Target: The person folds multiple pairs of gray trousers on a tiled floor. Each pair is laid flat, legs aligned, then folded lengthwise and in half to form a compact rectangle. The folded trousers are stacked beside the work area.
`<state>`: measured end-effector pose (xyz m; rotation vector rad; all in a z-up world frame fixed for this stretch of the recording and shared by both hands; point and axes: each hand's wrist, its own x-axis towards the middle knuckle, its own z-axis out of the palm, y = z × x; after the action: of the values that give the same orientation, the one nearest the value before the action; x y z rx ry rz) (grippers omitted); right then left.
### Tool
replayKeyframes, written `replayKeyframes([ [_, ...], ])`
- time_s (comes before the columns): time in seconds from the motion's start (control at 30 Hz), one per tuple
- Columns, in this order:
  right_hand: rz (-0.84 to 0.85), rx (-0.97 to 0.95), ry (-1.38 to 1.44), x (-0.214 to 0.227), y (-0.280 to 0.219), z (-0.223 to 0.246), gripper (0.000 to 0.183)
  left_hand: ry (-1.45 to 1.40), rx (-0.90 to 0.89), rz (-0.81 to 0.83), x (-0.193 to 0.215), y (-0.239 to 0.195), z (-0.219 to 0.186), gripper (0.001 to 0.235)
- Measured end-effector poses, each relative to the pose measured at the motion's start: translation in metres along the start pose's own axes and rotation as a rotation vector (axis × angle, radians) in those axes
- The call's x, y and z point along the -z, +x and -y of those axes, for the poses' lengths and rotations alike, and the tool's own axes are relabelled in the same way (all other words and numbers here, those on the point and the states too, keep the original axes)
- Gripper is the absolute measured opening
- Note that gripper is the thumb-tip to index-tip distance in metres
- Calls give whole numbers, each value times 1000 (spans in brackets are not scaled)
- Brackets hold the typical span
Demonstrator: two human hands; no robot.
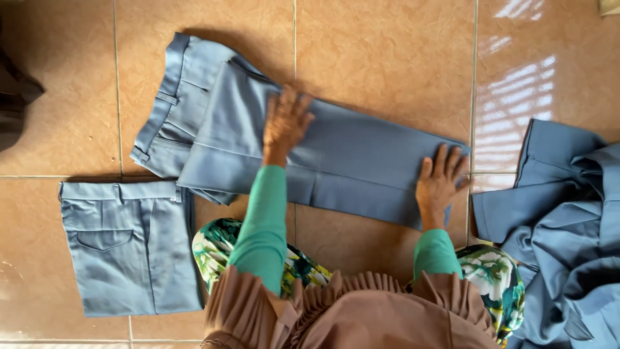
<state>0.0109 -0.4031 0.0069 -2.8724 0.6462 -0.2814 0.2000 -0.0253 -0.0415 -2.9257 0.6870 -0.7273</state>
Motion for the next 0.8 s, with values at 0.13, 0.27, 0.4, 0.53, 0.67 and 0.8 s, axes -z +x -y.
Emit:
replayKeyframes([
  [0.13,21,-124,12,2,0,-11,61,75,176,27,19,24,22,70],
  [0.27,39,-31,25,-7,1,33,60,21,-20,128,60,34,-73,51],
  [0.4,23,105,15,-26,1,40,54,-309,-134,322,28,-1,-148,58],
  [0.53,-2,74,-81,-12,5,-4,55,-197,52,248,11,7,-85,58],
  [0.67,58,-32,-3,-5,-1,-16,64,-64,279,203,40,12,-65,59],
  [0.8,-9,49,40,-6,-30,34,54,-193,211,141,88,-10,-144,72],
])
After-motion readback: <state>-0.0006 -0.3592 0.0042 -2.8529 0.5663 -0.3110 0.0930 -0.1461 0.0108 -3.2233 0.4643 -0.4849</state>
